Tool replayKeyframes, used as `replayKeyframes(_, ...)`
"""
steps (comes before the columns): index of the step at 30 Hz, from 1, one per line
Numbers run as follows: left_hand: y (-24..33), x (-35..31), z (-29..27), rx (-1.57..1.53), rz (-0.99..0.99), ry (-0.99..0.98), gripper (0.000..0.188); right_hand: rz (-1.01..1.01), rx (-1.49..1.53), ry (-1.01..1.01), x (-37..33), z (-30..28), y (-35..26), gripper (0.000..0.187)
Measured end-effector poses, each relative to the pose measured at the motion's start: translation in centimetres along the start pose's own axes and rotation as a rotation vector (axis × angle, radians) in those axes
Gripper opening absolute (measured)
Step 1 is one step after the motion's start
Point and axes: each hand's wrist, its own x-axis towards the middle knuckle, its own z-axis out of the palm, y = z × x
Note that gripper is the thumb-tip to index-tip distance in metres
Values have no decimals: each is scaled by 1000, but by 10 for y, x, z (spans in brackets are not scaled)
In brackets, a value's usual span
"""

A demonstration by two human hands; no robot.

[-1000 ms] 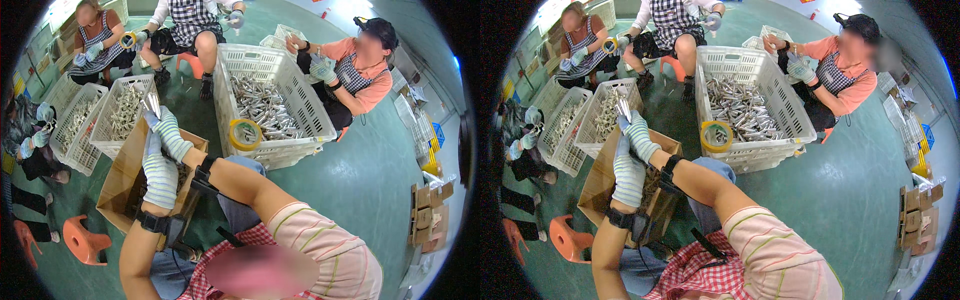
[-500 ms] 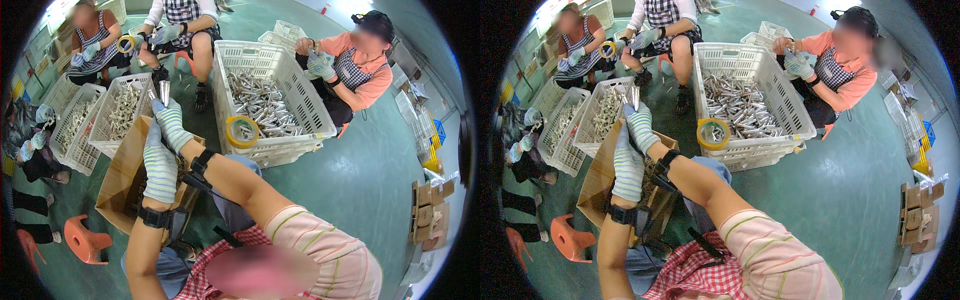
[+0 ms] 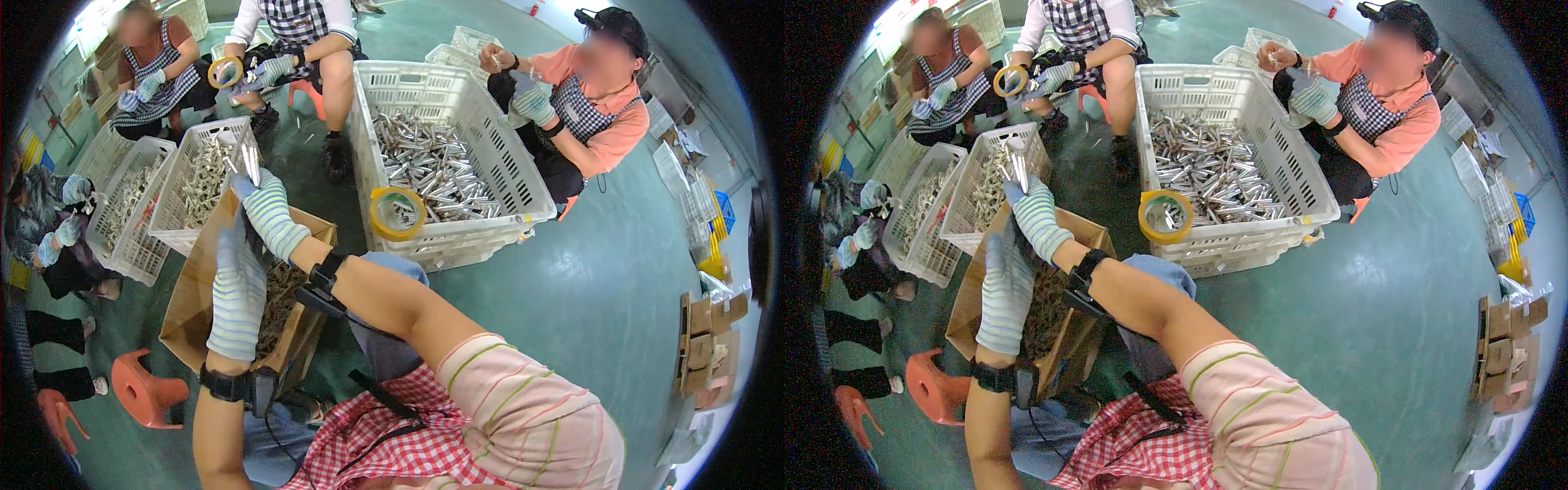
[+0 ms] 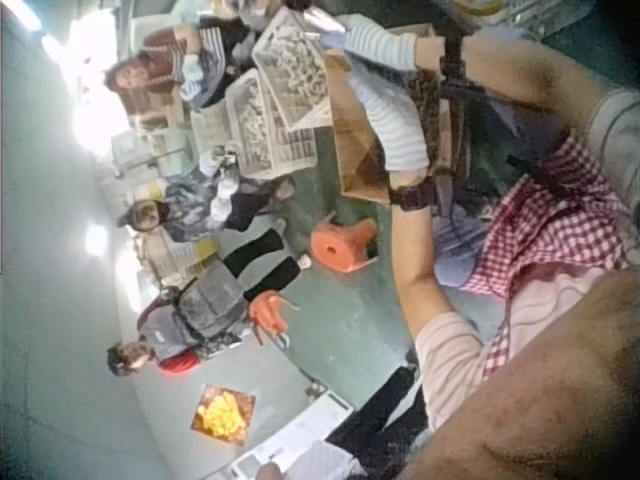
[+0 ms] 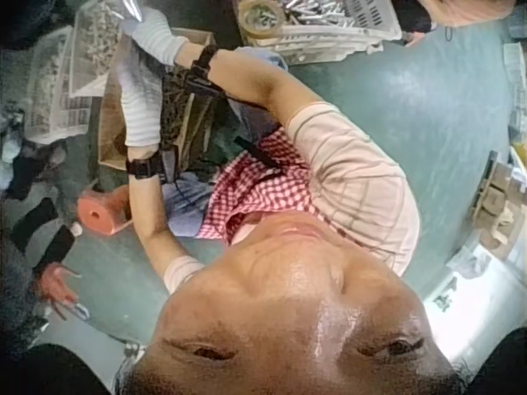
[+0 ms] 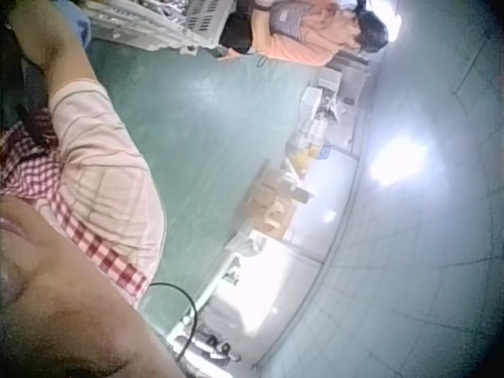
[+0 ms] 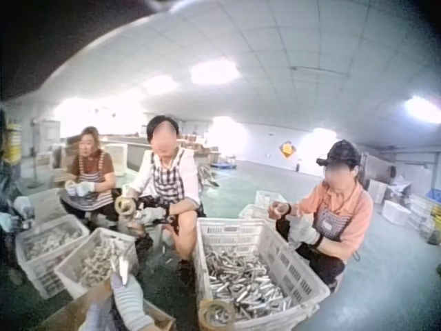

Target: The person assembles metal brackets by inserting small components into the main frame and fitting them together by hand.

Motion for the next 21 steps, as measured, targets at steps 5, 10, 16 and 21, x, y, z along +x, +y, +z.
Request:
replayKeyframes(5, -12, 7, -11, 107, -120, 359, 51, 36, -64, -26, -20, 16, 16, 22)
replayKeyframes(10, -29, 24, 25, 58, -152, 314, 47, 78, 50, 279, 32, -10, 28, 30)
replayKeyframes(16, -22, 28, 29, 63, -199, 155, 75, 452, 352, 385, 47, -32, -11, 28)
replayKeyframes(21, -13, 16, 33, 157, -221, 38, 84, 443, 455, 389, 45, -40, -23, 25)
